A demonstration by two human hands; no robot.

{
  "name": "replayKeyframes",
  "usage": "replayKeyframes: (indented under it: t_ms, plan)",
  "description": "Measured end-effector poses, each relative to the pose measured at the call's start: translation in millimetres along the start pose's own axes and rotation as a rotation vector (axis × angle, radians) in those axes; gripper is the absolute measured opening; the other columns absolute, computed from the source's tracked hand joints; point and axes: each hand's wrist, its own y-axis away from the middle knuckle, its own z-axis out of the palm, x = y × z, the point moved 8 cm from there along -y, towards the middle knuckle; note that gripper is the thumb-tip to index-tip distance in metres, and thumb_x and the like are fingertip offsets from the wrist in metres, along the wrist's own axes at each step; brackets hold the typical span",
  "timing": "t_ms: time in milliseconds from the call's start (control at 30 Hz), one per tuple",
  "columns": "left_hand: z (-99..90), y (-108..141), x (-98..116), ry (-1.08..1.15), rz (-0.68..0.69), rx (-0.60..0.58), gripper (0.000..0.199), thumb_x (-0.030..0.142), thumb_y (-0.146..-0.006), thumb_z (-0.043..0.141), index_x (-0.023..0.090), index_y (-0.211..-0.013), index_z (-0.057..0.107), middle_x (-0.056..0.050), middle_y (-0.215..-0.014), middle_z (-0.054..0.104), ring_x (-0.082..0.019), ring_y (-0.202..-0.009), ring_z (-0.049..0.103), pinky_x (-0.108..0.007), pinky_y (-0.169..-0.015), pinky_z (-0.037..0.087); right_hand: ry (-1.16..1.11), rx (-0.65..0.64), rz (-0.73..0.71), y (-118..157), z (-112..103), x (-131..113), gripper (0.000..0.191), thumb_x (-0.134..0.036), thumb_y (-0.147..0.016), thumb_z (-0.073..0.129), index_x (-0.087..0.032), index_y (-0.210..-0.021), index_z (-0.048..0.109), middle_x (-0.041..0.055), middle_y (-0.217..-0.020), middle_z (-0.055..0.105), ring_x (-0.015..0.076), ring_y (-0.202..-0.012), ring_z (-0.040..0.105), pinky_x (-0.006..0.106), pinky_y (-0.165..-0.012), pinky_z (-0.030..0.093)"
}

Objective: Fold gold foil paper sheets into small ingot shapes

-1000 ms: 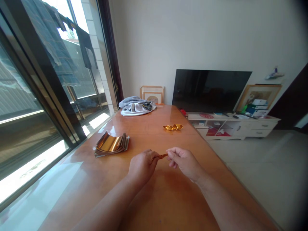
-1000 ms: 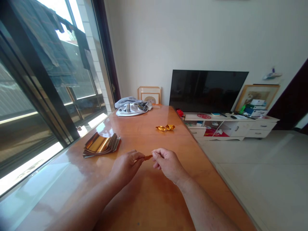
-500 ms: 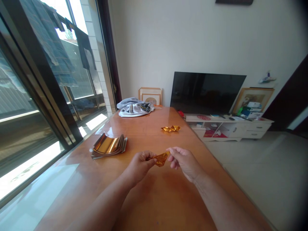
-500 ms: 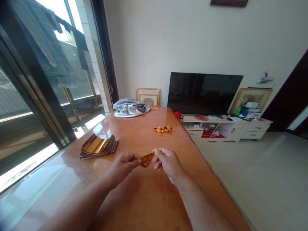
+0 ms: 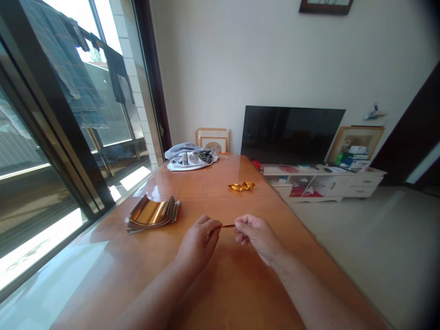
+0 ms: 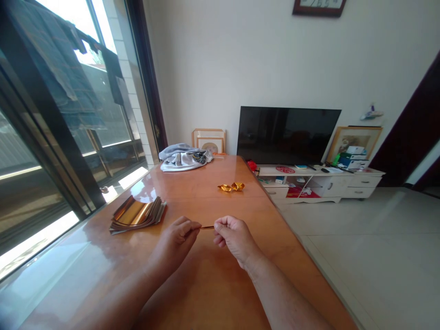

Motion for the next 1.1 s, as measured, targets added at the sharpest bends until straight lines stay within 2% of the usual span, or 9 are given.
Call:
replayKeyframes:
  t_ms: [167,367,733,900,1000,1100]
  plan:
    - [-1.5,-1.5,-3.4,0.029,-0.004,0.052,0.019,0.022,-0.094,0.054,0.019,-0.100,0.071,-0.005,-0.089,0.061,-0.015,-0.081,0.061,-0.026,-0.075,0.047,-0.036,-0.009,-0.002,-0.2,1.6,-0.4,0.028,-0.039,-0.081,0.071,-0.016,-0.096,0.063,0.0028,-0.082,0.068,0.0144,-0.067,0.064,0.026,-0.061,0.049]
    - [3.8,0.4,-8.2,0.101,-0.034,0.051,0.021,0.021,-0.089,0.058,0.019,-0.107,0.070,-0.005,-0.096,0.062,-0.016,-0.085,0.063,-0.027,-0.079,0.050,-0.031,0.013,-0.010,-1.1,0.8,0.5,0.024,-0.031,-0.080,0.068,-0.017,-0.098,0.062,0.0018,-0.080,0.068,0.0148,-0.069,0.065,0.026,-0.063,0.050]
    - [1.8,-0.7,-6.2,0.108,-0.022,0.192,0.022,0.007,-0.080,0.054,0.018,-0.092,0.069,-0.004,-0.094,0.063,-0.016,-0.087,0.062,-0.029,-0.079,0.051,0.019,0.102,0.055,-4.9,3.7,14.3,0.021,-0.020,-0.078,0.058,-0.017,-0.099,0.059,0.0013,-0.076,0.068,0.0141,-0.061,0.065,0.024,-0.055,0.048]
    - [2.3,-0.6,-5.8,0.145,-0.030,0.223,0.024,0.005,-0.078,0.053,0.019,-0.089,0.068,-0.004,-0.094,0.063,-0.017,-0.089,0.062,-0.030,-0.080,0.052,0.057,0.059,0.056,-5.8,10.8,16.0,0.024,-0.024,-0.081,0.058,-0.016,-0.102,0.065,0.0012,-0.077,0.067,0.0139,-0.062,0.065,0.024,-0.055,0.050]
    - [6.7,0.0,-14.4,0.175,-0.087,0.244,0.023,0.005,-0.078,0.052,0.018,-0.090,0.066,-0.005,-0.095,0.062,-0.017,-0.089,0.062,-0.031,-0.080,0.052,0.075,0.061,0.029,-6.5,13.1,15.2,0.025,-0.026,-0.082,0.057,-0.015,-0.103,0.067,0.0003,-0.075,0.065,0.0132,-0.060,0.064,0.024,-0.055,0.051]
    - [12.2,1.6,-32.3,0.277,-0.201,0.288,0.022,0.009,-0.079,0.055,0.017,-0.098,0.063,-0.006,-0.099,0.062,-0.018,-0.089,0.064,-0.032,-0.079,0.054,0.110,0.099,-0.010,-7.8,12.3,15.0,0.027,-0.028,-0.084,0.058,-0.015,-0.105,0.068,-0.0002,-0.074,0.065,0.0132,-0.058,0.064,0.025,-0.054,0.052]
